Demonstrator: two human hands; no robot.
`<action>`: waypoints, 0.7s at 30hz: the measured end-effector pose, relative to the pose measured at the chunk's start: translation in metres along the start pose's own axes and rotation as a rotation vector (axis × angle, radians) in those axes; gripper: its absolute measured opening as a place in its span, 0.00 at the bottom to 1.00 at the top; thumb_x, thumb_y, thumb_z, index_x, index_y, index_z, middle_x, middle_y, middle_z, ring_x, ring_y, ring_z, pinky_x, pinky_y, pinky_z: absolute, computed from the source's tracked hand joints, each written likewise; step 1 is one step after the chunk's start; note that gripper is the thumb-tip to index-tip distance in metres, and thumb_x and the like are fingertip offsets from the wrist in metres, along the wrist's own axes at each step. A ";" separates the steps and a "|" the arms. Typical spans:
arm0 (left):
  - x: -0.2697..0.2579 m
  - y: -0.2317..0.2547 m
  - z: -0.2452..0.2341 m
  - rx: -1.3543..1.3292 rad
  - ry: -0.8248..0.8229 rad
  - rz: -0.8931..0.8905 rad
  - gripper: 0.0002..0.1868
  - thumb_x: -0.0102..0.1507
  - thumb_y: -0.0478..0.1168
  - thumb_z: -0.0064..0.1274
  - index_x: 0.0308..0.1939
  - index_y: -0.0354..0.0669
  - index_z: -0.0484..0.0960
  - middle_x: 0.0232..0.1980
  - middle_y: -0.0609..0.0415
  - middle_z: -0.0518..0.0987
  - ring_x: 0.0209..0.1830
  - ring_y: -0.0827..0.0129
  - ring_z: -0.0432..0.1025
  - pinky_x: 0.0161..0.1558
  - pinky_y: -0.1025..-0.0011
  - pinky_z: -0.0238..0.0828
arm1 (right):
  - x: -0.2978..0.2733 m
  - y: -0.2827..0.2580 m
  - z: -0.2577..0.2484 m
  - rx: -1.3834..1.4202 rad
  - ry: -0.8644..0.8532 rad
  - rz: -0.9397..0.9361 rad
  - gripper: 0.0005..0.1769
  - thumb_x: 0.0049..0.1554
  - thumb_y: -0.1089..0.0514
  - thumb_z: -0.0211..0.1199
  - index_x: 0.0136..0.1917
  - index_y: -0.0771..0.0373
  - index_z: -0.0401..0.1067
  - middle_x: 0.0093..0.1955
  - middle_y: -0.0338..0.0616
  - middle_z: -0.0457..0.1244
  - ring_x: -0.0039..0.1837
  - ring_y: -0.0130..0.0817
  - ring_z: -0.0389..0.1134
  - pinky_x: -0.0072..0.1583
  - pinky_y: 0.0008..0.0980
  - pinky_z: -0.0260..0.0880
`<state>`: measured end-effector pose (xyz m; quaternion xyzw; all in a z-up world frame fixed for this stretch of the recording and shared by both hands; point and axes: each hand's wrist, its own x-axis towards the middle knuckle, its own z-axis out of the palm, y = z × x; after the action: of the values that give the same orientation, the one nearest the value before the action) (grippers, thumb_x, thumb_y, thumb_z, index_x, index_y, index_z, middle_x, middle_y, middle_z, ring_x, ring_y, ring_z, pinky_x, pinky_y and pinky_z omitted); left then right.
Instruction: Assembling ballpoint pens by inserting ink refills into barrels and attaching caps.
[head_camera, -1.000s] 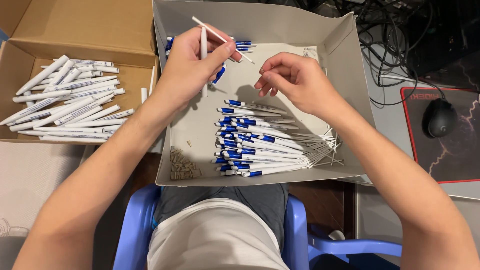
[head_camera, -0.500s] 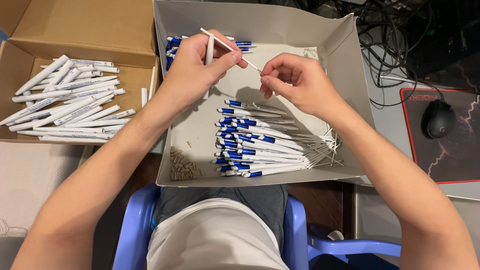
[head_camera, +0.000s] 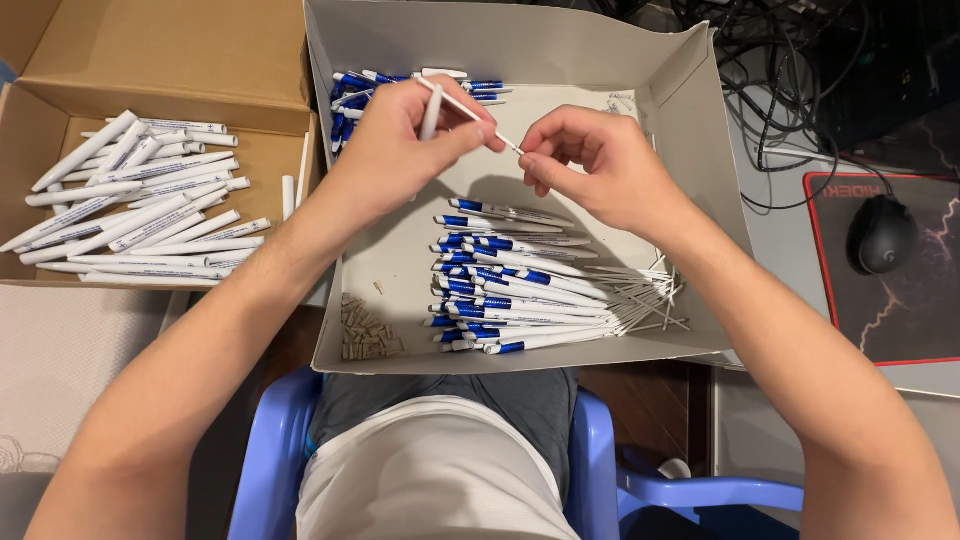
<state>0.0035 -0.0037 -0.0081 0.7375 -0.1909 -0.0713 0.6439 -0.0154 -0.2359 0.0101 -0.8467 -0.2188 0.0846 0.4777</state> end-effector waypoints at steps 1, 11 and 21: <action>-0.001 0.002 0.001 0.001 -0.002 0.000 0.03 0.67 0.37 0.56 0.38 0.48 0.84 0.36 0.63 0.87 0.27 0.85 0.64 0.32 0.82 0.59 | 0.000 0.002 0.001 0.001 0.002 0.000 0.01 0.64 0.63 0.62 0.49 0.62 0.71 0.38 0.40 0.68 0.41 0.26 0.70 0.49 0.23 0.70; -0.008 -0.002 0.002 0.015 -0.100 0.171 0.07 0.62 0.29 0.62 0.43 0.40 0.88 0.35 0.48 0.85 0.33 0.78 0.73 0.39 0.80 0.76 | 0.000 0.018 0.006 0.083 -0.014 -0.201 0.05 0.63 0.70 0.60 0.51 0.65 0.75 0.37 0.44 0.68 0.40 0.29 0.66 0.49 0.31 0.69; -0.016 0.010 0.003 0.141 -0.141 0.209 0.05 0.64 0.31 0.64 0.43 0.45 0.89 0.30 0.53 0.84 0.31 0.81 0.67 0.35 0.80 0.71 | -0.004 0.009 0.003 0.180 -0.220 -0.082 0.14 0.69 0.64 0.49 0.44 0.60 0.72 0.32 0.34 0.60 0.40 0.26 0.57 0.49 0.27 0.62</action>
<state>-0.0142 -0.0011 -0.0006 0.7502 -0.3158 -0.0419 0.5794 -0.0173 -0.2396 0.0007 -0.7766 -0.2955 0.1765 0.5277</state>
